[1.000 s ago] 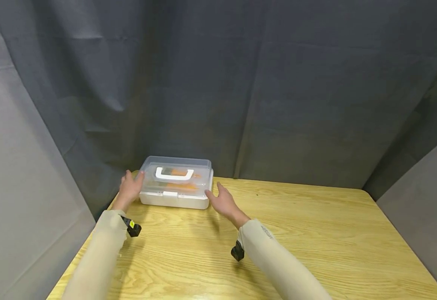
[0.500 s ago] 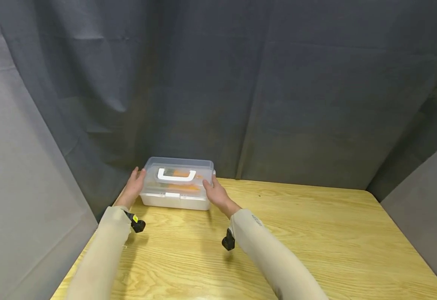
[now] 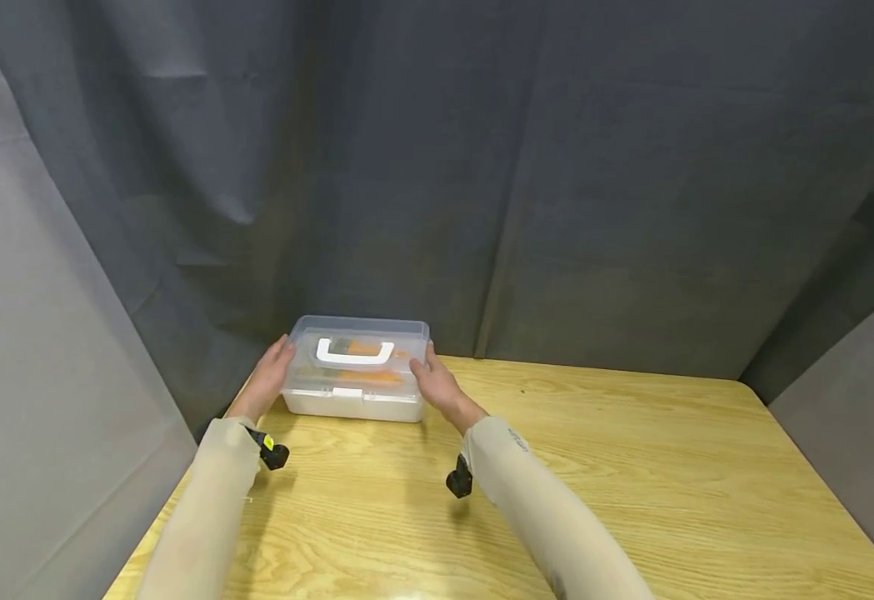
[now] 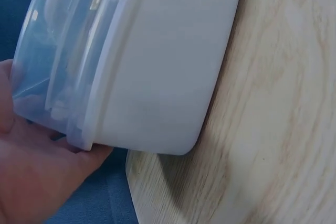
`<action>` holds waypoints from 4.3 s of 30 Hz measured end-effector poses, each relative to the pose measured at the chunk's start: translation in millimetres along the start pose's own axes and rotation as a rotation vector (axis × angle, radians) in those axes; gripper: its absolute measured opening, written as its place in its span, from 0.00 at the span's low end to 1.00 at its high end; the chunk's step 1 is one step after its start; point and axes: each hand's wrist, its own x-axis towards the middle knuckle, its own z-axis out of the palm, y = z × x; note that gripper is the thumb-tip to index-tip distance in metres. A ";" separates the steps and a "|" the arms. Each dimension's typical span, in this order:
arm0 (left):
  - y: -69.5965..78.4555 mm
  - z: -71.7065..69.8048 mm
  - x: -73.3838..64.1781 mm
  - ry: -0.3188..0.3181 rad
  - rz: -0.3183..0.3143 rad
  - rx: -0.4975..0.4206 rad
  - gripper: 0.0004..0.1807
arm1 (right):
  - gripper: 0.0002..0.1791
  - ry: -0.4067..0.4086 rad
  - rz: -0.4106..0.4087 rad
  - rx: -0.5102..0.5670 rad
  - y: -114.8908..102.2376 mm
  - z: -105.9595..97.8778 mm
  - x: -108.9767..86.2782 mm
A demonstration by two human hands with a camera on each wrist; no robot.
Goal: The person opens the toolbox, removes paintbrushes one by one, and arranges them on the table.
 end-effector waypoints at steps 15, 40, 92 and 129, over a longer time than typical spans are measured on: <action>15.3 5.5 -31.6 -0.079 0.037 -0.048 0.33 | 0.36 0.030 -0.035 -0.064 8.2 -10.1 -25.2; 2.2 23.6 -72.7 -0.140 0.062 -0.100 0.32 | 0.37 0.011 -0.043 -0.187 16.0 -28.9 -88.2; 11.4 33.4 -157.9 -0.251 0.097 -0.029 0.35 | 0.42 -0.142 -0.063 -0.068 30.6 -48.1 -186.8; 25.0 30.5 -157.8 -0.300 0.053 -0.122 0.36 | 0.09 -0.358 -0.378 -0.191 14.9 -43.4 -213.8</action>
